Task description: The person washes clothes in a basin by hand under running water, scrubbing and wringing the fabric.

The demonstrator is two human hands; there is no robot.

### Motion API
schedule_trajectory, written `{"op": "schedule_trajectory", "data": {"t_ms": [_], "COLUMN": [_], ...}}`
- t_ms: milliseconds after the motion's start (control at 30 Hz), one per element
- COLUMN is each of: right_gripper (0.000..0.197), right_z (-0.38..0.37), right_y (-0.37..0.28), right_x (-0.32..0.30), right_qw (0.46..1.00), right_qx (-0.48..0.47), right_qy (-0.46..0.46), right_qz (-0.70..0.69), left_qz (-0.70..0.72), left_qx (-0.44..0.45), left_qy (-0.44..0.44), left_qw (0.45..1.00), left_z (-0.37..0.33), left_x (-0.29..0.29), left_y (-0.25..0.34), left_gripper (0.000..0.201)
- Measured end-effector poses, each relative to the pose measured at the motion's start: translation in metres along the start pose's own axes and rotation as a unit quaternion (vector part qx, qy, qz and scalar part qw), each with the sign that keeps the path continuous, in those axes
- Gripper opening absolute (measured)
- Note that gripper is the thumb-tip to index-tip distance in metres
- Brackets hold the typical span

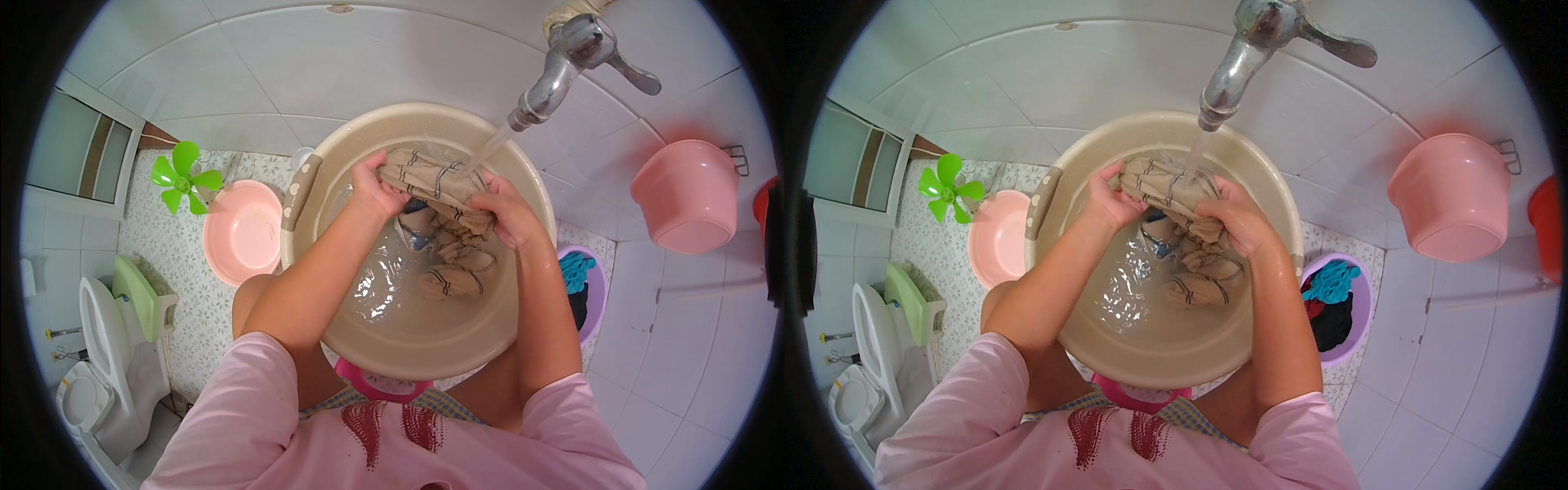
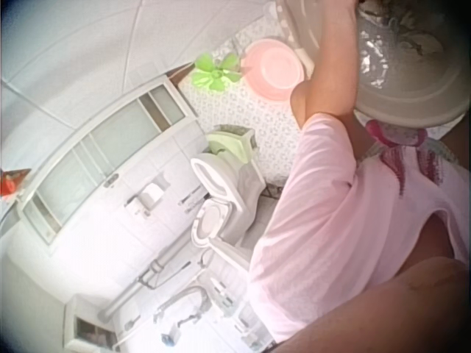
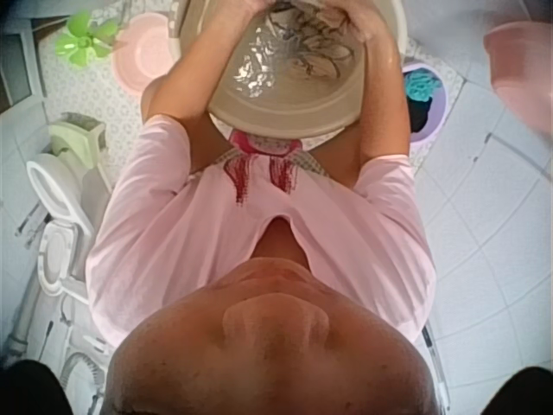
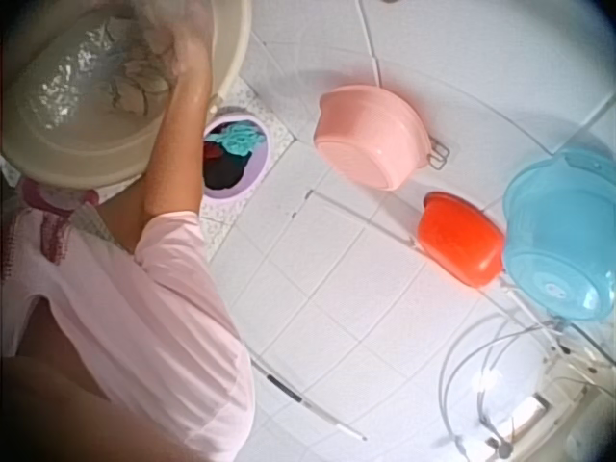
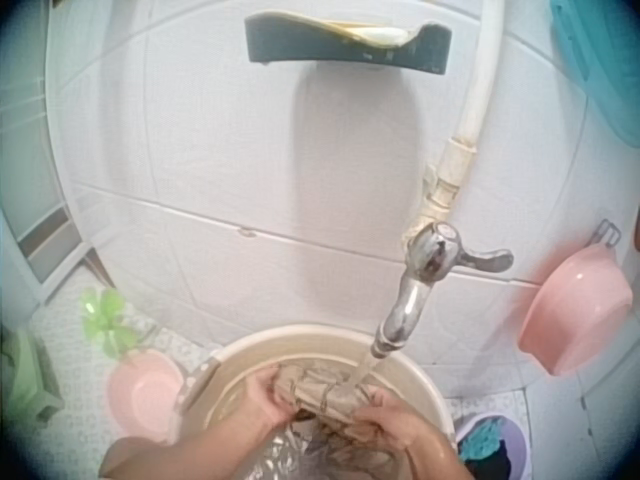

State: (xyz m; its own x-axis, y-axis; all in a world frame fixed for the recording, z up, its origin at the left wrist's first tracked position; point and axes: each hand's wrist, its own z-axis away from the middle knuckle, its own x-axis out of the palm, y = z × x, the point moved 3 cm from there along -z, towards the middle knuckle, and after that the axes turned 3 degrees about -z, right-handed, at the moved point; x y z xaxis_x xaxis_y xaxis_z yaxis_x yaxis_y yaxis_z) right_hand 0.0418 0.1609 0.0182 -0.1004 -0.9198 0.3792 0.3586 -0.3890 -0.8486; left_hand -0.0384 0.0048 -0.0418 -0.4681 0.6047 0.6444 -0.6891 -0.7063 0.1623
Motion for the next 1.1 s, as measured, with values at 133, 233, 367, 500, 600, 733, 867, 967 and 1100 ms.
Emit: {"op": "schedule_trajectory", "data": {"t_ms": [133, 233, 367, 500, 600, 733, 867, 967, 1100], "right_gripper": [0.028, 0.018, 0.023, 0.025, 0.033, 0.041, 0.043, 0.041, 0.036], "right_z": [-0.009, -0.015, -0.004, -0.02, -0.035, -0.035, -0.041, -0.026, -0.026], "right_y": [0.008, 0.014, 0.025, 0.051, 0.036, 0.018, 0.031, 0.018, 0.01], "right_x": [-0.016, -0.022, 0.051, 0.05, 0.001, -0.041, -0.034, -0.01, -0.006], "right_qw": [0.996, 0.963, 0.8, 0.755, 0.764, 0.781, 0.964, 0.991, 0.996], "right_qx": [-0.026, -0.118, -0.371, -0.355, -0.181, -0.076, 0.061, 0.08, -0.012], "right_qy": [0.088, 0.237, 0.222, 0.229, 0.329, 0.375, 0.087, 0.006, 0.083], "right_qz": [-0.003, 0.045, 0.416, 0.501, 0.525, 0.493, 0.243, 0.104, -0.035], "left_qz": [-0.022, -0.03, -0.038, -0.112, -0.261, -0.221, -0.072, -0.066, -0.242], "left_qx": [-0.078, -0.097, -0.155, -0.182, -0.086, -0.113, -0.104, -0.086, -0.121], "left_qy": [-0.028, -0.099, -0.171, -0.393, -0.166, -0.122, -0.157, -0.137, -0.143], "left_qw": [0.996, 0.99, 0.972, 0.894, 0.947, 0.961, 0.98, 0.985, 0.952], "left_z": [-0.005, 0.008, -0.011, -0.032, 0.0, 0.016, 0.001, -0.001, 0.012], "left_x": [0.002, 0.013, -0.004, -0.024, -0.014, 0.013, 0.013, 0.012, 0.012], "left_y": [-0.008, -0.022, -0.028, -0.058, -0.074, -0.05, -0.013, -0.008, -0.024], "left_gripper": [0.044, 0.047, 0.055, 0.06, 0.053, 0.043, 0.039, 0.038, 0.04]}}
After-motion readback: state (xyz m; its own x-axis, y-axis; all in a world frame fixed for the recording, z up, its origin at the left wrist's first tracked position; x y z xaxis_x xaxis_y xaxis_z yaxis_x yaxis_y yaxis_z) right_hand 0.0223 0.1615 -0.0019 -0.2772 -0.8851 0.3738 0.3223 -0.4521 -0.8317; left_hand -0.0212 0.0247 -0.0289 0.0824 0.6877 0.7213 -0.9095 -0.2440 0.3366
